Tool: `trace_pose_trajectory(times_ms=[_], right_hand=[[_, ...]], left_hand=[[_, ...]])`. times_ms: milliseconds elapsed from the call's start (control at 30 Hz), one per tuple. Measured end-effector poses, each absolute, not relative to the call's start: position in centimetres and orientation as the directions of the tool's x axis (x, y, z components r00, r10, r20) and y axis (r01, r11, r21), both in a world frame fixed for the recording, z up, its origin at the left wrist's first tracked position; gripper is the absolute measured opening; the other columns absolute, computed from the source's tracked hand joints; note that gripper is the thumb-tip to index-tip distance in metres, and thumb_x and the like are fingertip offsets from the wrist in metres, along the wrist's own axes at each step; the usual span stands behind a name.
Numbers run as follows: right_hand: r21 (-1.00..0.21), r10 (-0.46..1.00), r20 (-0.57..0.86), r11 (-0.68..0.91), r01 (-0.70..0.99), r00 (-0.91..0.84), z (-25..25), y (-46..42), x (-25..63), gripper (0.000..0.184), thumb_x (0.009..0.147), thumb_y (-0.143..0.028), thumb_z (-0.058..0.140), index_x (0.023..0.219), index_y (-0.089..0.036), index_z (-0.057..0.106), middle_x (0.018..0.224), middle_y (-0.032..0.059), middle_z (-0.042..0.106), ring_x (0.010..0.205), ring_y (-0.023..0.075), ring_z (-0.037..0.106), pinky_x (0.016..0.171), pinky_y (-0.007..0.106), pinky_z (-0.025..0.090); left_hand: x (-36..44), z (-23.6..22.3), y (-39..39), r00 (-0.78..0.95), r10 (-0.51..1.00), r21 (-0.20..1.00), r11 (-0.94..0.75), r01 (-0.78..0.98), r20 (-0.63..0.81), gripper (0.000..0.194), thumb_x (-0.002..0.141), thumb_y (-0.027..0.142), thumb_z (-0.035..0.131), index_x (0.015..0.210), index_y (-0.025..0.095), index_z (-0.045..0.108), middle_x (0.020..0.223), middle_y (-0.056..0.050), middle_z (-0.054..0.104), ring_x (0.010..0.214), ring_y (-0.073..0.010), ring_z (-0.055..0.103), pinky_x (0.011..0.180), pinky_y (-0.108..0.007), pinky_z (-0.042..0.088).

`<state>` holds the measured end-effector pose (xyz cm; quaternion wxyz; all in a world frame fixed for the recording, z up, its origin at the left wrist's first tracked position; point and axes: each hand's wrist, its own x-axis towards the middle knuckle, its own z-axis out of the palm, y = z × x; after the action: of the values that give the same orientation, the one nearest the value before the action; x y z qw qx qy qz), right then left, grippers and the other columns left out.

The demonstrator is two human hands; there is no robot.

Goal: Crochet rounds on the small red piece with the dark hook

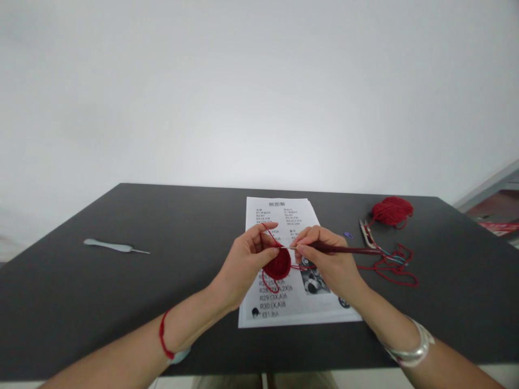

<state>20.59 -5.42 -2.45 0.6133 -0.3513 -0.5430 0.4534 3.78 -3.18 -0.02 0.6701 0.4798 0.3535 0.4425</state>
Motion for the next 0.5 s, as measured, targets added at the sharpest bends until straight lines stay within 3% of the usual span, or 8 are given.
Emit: trace_pose_trajectory(times_ms=[233, 500], right_hand=[[-0.9, 0.899, 0.432, 0.435, -0.021, 0.069, -1.6, -6.1, 19.9, 0.01, 0.074, -0.013, 0.067, 0.068, -0.02, 0.064, 0.068, -0.0009, 0.064, 0.056, 0.0109, 0.056, 0.051, 0.023, 0.046], [-0.762, 0.783, 0.621, 0.593, 0.261, 0.034, -1.8, -6.4, 19.5, 0.012, 0.079, -0.011, 0.062, 0.071, -0.021, 0.061, 0.07, 0.0001, 0.064, 0.061, 0.013, 0.059, 0.052, 0.024, 0.047]], left_hand=[[3.9, -0.2, -3.0, 0.365, 0.93, 0.951, 0.155, -0.266, -0.049, 0.042, 0.066, 0.011, 0.067, 0.107, 0.013, 0.057, 0.068, 0.005, 0.058, 0.06, -0.008, 0.05, 0.058, -0.023, 0.037], [3.9, -0.1, -3.0, 0.341, 0.938, 0.954, 0.162, -0.252, -0.069, 0.041, 0.065, 0.012, 0.069, 0.104, 0.013, 0.058, 0.066, 0.005, 0.057, 0.06, -0.0087, 0.051, 0.058, -0.023, 0.038]])
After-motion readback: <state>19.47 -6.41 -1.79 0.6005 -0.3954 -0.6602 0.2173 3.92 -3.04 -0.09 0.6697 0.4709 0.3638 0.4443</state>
